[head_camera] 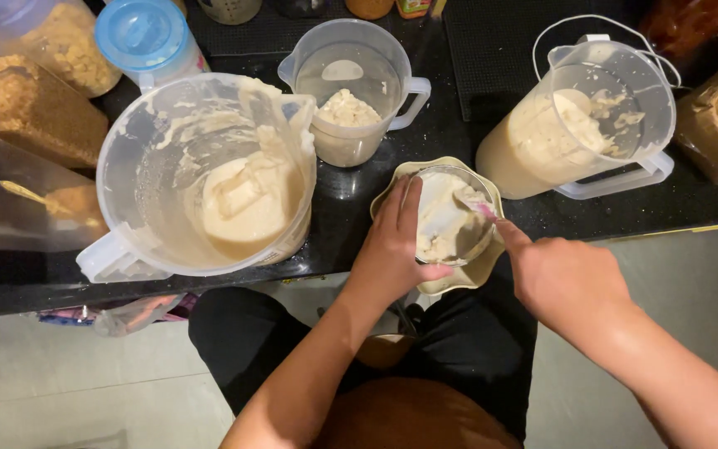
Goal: Scraping batter from a small bowl into a larger pitcher using a spatula
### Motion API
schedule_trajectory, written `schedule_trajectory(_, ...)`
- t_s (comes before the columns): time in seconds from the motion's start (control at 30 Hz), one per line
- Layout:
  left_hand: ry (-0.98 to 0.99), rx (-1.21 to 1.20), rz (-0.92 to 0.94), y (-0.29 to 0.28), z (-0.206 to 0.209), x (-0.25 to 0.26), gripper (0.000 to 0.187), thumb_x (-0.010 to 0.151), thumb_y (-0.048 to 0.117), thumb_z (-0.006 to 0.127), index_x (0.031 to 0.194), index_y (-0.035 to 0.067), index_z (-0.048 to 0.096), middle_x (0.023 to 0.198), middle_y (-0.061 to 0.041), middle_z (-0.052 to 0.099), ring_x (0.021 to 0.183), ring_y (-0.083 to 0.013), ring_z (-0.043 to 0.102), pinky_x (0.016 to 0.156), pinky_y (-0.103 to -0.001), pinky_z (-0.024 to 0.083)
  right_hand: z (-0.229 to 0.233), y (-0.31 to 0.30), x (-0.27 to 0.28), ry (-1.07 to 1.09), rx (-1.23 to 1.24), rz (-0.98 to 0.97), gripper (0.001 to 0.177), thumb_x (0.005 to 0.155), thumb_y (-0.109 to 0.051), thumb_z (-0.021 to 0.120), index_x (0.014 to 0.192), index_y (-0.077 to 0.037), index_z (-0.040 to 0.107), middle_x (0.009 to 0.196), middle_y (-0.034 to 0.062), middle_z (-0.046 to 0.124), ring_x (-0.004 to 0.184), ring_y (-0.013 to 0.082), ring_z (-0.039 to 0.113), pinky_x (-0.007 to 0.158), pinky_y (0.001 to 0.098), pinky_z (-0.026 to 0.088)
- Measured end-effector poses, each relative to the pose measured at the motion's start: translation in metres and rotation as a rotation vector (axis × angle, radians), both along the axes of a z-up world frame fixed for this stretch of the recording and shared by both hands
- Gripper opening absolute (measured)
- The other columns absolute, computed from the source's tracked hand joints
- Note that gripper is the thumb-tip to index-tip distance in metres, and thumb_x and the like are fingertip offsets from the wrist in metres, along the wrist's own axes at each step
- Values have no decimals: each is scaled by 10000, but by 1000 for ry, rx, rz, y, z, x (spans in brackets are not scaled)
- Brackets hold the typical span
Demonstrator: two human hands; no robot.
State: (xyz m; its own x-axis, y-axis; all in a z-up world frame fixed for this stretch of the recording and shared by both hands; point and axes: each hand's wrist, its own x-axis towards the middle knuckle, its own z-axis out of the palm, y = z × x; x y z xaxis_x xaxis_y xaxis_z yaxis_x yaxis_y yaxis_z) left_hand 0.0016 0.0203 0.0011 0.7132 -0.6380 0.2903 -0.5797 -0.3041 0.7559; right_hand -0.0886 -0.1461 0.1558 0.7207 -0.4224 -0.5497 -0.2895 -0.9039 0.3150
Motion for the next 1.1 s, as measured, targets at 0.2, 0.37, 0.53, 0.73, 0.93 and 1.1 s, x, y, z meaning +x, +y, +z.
schedule_trajectory(0.2,-76,-13,32,0,0,-2,1404,528,386,1032,1584,-36,208,1643,-264,264,1536,-431,314,1250,-477,331,43,8,30,316,49,84,786,959,-200,370,1632,-510,106,1162,143,733,1088,387,714,857,502,573)
schedule_trajectory(0.37,-14,-40,-2,0,-2,0,1422,509,375,1029,1588,-40,200,1648,-278,248,1544,-439,284,1270,-472,280,41,-20,38,114,661,-351,398,1037,-290,496,1210,-222,848,899,-22,790,604,164,472,665,284,492)
schedule_trajectory(0.53,-4,-50,-7,1,4,-1,1422,504,325,1057,1578,-47,203,1647,-293,236,1541,-464,280,1267,-501,288,-37,-53,-4,-109,1347,-1030,472,1062,-187,409,1426,-87,692,501,42,270,366,118,154,338,264,76)
schedule_trajectory(0.73,88,6,-29,1,5,1,1413,546,307,1045,1597,-25,160,1680,-267,181,1566,-425,225,1271,-481,245,-59,-48,-32,-491,1562,-1081,486,1028,-160,428,1485,-76,570,596,4,236,473,125,193,378,259,147)
schedule_trajectory(0.93,95,3,-49,3,10,3,1436,497,304,1030,1600,-42,178,1618,-331,246,1511,-478,274,1243,-512,273,-46,-23,-30,-586,722,-136,352,949,-205,638,1278,-233,760,854,9,714,705,223,587,650,344,495)
schedule_trajectory(1.1,168,11,-54,6,14,8,1460,510,246,1063,1601,-11,129,1668,-271,220,1551,-431,235,1256,-465,245,-21,-30,-18,-129,259,101,510,955,-380,512,1410,-612,530,1080,-110,791,864,314,749,661,468,583)
